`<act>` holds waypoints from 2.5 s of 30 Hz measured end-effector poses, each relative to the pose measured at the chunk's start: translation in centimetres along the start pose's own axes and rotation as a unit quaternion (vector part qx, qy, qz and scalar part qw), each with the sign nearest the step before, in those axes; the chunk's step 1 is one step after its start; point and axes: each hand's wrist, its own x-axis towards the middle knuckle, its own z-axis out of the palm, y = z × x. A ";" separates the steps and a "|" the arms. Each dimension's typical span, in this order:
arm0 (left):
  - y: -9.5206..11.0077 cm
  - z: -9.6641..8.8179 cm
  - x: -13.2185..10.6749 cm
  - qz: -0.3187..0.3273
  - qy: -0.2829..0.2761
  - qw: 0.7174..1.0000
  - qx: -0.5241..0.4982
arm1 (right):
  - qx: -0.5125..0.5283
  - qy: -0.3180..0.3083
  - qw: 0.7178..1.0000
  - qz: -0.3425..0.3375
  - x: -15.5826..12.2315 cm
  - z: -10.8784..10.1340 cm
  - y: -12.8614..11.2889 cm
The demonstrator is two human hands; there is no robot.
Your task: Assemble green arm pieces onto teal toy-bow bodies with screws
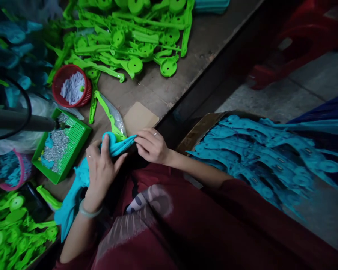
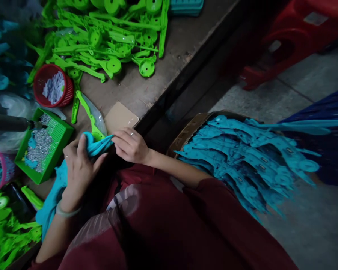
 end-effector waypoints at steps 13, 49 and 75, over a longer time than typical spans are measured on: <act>-0.4 -0.1 -0.5 0.033 -0.024 0.997 -0.061 | -0.018 -0.017 0.998 0.053 3.0 -1.0 3.0; -2.8 2.3 -13.7 -0.181 0.126 0.974 -0.051 | -0.010 -0.485 0.820 -0.304 8.9 7.8 -11.0; -0.6 4.8 -27.0 -0.542 0.445 0.583 -0.410 | 0.110 -0.701 0.651 -0.271 8.8 19.1 -21.7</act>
